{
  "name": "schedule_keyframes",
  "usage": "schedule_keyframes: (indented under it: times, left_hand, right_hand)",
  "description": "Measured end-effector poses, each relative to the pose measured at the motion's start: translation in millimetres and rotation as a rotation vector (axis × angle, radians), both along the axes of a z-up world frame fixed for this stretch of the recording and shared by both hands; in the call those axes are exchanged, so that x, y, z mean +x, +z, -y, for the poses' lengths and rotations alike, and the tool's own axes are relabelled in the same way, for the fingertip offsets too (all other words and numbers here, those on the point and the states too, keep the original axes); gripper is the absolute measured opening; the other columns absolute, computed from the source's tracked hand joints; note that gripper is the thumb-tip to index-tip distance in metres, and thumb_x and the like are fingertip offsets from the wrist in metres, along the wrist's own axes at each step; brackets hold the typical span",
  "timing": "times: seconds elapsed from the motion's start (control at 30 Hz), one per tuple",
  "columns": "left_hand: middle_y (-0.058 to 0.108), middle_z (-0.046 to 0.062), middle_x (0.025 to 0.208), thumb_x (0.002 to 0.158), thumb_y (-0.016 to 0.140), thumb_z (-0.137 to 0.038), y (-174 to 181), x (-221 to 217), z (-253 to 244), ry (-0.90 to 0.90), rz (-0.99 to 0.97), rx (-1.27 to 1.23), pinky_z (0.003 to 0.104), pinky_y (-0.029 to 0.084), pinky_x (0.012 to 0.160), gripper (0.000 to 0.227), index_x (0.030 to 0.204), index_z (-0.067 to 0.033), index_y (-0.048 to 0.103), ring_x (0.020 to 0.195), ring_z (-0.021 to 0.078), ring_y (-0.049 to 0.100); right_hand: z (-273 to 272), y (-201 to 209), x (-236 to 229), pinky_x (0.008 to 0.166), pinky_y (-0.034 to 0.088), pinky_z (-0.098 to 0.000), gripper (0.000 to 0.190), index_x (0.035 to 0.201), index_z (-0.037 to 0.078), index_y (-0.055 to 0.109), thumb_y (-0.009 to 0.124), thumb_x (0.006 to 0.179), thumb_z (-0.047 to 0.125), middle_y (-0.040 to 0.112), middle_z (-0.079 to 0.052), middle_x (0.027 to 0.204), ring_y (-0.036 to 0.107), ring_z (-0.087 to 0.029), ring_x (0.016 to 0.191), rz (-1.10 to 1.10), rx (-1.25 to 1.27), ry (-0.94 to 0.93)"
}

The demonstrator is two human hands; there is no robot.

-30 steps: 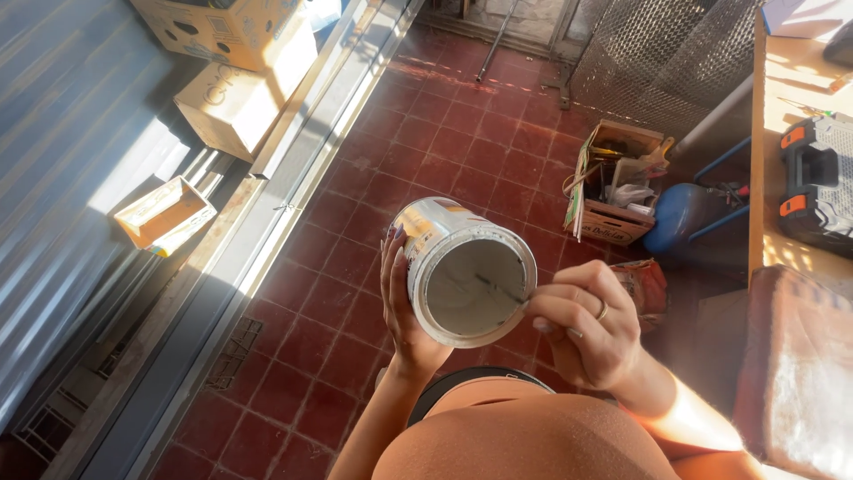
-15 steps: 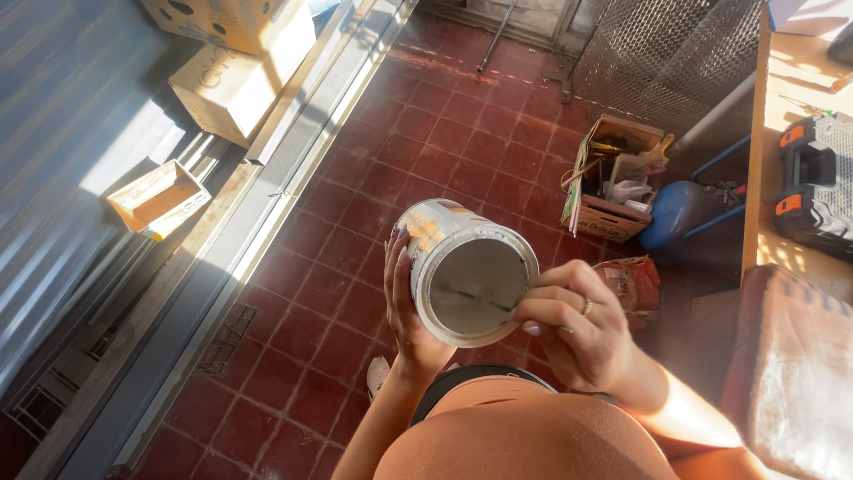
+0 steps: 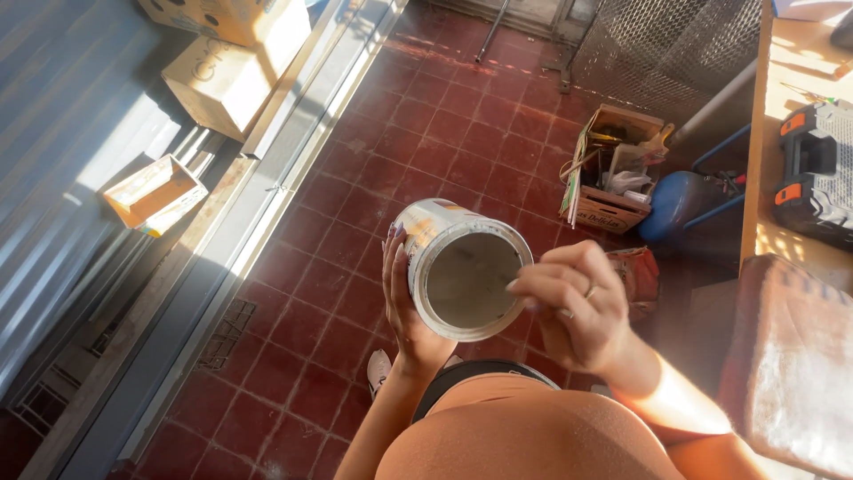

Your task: Mixing paint by pouring liquid from a large container into a smaller one and stirring with a rod.

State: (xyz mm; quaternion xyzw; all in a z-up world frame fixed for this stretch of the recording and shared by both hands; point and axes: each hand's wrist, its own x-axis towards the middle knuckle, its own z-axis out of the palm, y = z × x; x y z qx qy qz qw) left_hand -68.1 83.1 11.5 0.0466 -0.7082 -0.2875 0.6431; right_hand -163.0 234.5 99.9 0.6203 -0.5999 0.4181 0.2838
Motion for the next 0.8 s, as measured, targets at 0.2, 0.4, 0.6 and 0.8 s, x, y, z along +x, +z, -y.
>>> schedule_keyframes:
  times: [0.2, 0.4, 0.6, 0.8]
  left_hand:
    - [0.055, 0.04, 0.133, 0.095, 0.067, -0.007, 7, 3, 3, -0.005, -0.007, 0.01, 0.069, 0.043, 0.107, 0.055, 0.138, 0.0155, 0.042, 0.125, 0.0618, 0.057]
    - [0.055, 0.041, 0.132, 0.094, 0.07, -0.008, 5, 10, 12, -0.037, -0.019, 0.011, 0.069, 0.044, 0.106, 0.058, 0.138, 0.0167, 0.042, 0.125, 0.0628, 0.056]
    - [0.054, 0.041, 0.134, 0.096, 0.068, -0.009, 11, 20, 31, -0.037, -0.02, 0.023, 0.069, 0.043, 0.108, 0.058, 0.14, 0.0159, 0.04, 0.126, 0.062, 0.056]
    - [0.053, 0.042, 0.134, 0.093, 0.07, -0.007, 11, 35, 58, -0.044, -0.013, 0.036, 0.07, 0.041, 0.109, 0.061, 0.14, 0.0171, 0.04, 0.126, 0.0623, 0.055]
  right_hand:
    - [-6, 2, -1, 0.066, 0.054, -0.04, 0.02, 0.089, 0.003, 0.071, 0.055, 0.1, 0.01, 0.069, -0.01, 0.081, 0.06, -0.029, 0.069, -0.05, 0.025, -0.049]
    - [15, 8, 25, 0.067, 0.056, -0.0388, 0.022, 0.092, 0.005, 0.072, 0.054, 0.101, 0.014, 0.07, -0.009, 0.083, 0.061, -0.029, 0.07, 0.086, 0.048, 0.068]
    - [34, 5, 20, 0.07, 0.055, -0.0398, 0.024, 0.097, 0.001, 0.073, 0.054, 0.102, 0.014, 0.072, -0.013, 0.087, 0.061, -0.03, 0.071, -0.037, 0.015, -0.038]
    - [41, 3, 31, 0.068, 0.055, -0.0397, 0.02, 0.093, 0.004, 0.073, 0.055, 0.099, 0.011, 0.071, -0.01, 0.084, 0.061, -0.03, 0.07, 0.019, 0.078, -0.026]
